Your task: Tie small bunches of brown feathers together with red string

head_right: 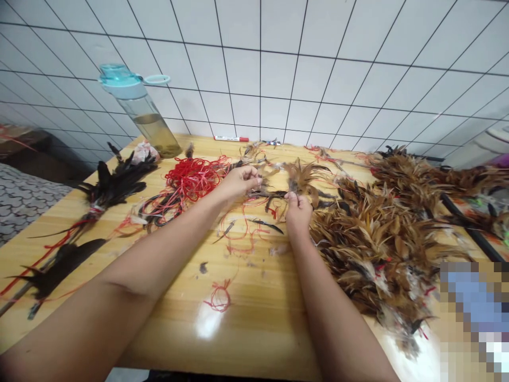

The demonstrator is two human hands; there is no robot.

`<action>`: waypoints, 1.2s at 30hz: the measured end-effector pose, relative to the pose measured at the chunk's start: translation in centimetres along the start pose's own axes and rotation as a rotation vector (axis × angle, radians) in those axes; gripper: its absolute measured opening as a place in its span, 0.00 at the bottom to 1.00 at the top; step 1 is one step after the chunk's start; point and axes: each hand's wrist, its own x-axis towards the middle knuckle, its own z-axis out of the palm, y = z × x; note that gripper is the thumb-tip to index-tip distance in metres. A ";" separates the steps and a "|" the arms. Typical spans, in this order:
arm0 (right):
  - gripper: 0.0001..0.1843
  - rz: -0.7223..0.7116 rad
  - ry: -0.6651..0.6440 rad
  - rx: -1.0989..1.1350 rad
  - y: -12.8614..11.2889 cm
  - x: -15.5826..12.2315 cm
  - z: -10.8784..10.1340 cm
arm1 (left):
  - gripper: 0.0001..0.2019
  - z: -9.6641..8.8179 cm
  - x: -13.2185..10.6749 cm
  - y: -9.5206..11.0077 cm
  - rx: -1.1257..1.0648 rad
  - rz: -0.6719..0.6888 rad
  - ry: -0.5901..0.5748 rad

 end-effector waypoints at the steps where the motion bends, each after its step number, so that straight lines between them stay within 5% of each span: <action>1: 0.21 0.000 0.000 0.002 0.0 0.0 0.0 | 0.09 0.1 -0.1 0.1 -0.095 -0.033 -0.007; 4: 0.19 -0.017 -0.014 0.002 0.1 0.0 0.0 | 0.11 0.6 -0.5 0.7 -0.281 -0.093 -0.070; 11: 0.17 -0.026 -0.084 -0.039 -0.3 -0.3 0.2 | 0.10 2.4 -1.4 1.3 -0.317 -0.059 -0.205; 24: 0.10 -0.023 -0.267 0.076 -0.2 -0.4 0.5 | 0.04 3.5 -1.5 1.4 0.017 0.134 -0.130; 31: 0.17 -0.031 -0.189 -0.077 -0.2 -0.2 0.0 | 0.05 0.0 -0.2 0.6 0.284 0.124 -0.045; 36: 0.20 -0.033 -0.178 -0.051 -0.1 -0.2 0.1 | 0.06 -2.4 0.3 -0.3 0.487 0.084 -0.284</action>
